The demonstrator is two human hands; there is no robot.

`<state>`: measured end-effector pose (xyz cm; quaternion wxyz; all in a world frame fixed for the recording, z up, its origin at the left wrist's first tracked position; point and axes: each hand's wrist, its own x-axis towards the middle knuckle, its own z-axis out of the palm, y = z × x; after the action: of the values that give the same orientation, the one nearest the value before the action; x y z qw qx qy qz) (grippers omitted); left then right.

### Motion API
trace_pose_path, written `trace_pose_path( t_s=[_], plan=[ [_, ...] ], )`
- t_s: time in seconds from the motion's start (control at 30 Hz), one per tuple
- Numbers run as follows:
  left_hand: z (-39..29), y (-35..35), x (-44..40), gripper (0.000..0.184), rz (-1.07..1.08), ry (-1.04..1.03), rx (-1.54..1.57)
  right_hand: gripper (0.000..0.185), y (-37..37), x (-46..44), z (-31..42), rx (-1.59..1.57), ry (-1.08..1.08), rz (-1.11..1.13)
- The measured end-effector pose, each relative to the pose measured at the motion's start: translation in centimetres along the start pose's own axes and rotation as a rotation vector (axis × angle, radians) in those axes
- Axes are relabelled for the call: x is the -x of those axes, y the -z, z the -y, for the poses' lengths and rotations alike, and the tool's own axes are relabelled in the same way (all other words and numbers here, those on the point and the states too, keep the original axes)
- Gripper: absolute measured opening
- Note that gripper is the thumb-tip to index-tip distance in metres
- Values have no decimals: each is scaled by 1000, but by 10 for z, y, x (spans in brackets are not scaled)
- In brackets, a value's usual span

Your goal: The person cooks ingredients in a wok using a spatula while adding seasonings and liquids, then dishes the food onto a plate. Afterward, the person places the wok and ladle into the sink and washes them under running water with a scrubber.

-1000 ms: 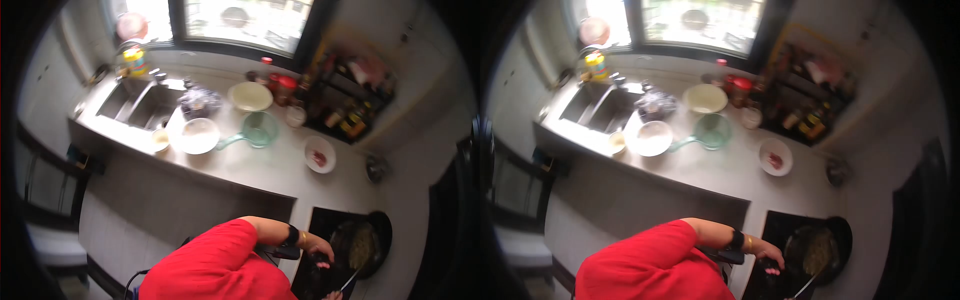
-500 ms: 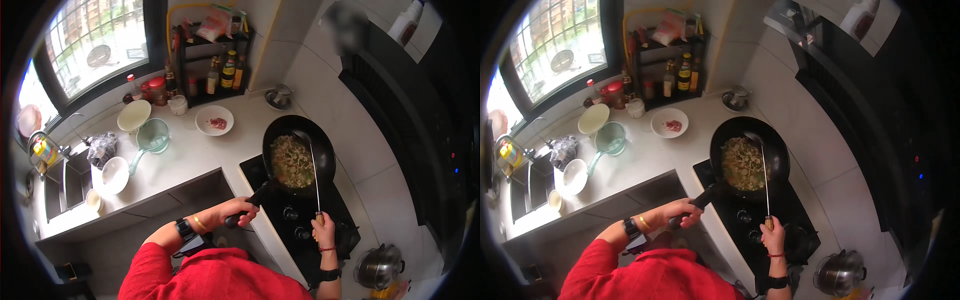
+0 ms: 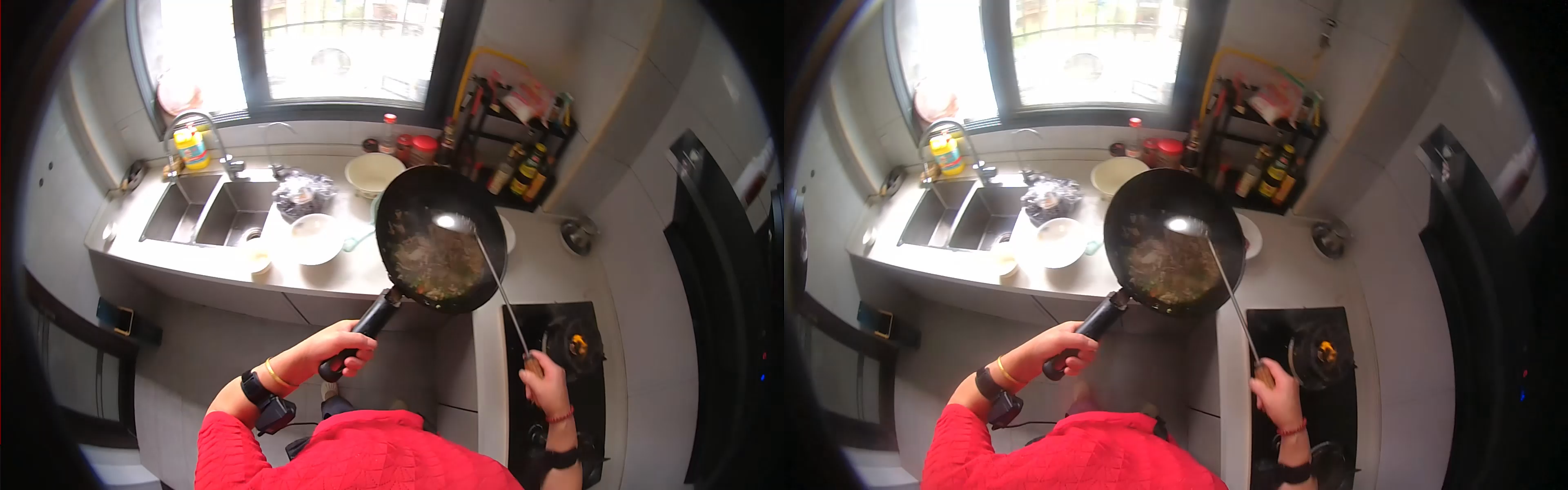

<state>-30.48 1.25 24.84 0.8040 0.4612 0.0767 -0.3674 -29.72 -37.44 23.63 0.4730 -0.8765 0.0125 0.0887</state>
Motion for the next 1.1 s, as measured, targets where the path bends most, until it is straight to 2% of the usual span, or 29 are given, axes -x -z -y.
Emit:
trace_pose_path(
  t_s=[0.03, 0.13, 0.27, 0.37, 0.47, 0.57, 0.67, 0.77, 0.8, 0.97, 1.1],
  plan=[
    [0, 12, 15, 19, -24, -17, 11, 30, -16, -23, -2, 25, 95, -1],
    [-5, 43, 62, 18, -109, -60, 60, 30, -74, -71, 49, -276, 46, 219],
    [-9, 86, 131, 16, -189, -122, 126, 24, -131, -68, 101, -273, -66, 492],
    [-5, 119, 173, 18, -270, -165, 219, 27, -147, -58, 131, -221, -82, 599],
    [-2, 145, 203, 18, -374, -172, 180, 28, -194, -75, 156, -285, -38, 643],
    [-2, 160, 222, 17, -411, -195, 165, 30, -258, -103, 171, -209, 145, 572],
    [2, 169, 233, 17, -433, -226, 201, 30, -273, -106, 168, -147, 110, 709],
    [14, 175, 237, 17, -463, -262, 266, 28, -249, -100, 165, -101, 112, 762],
    [16, 175, 237, 17, -482, -275, 276, 28, -244, -99, 172, -37, 175, 740],
    [20, 176, 229, 17, -516, -308, 298, 28, -301, -136, 197, -169, 169, 790],
    [21, 170, 231, 17, -533, -329, 331, 28, -328, -139, 217, -105, 254, 906]
  ],
)
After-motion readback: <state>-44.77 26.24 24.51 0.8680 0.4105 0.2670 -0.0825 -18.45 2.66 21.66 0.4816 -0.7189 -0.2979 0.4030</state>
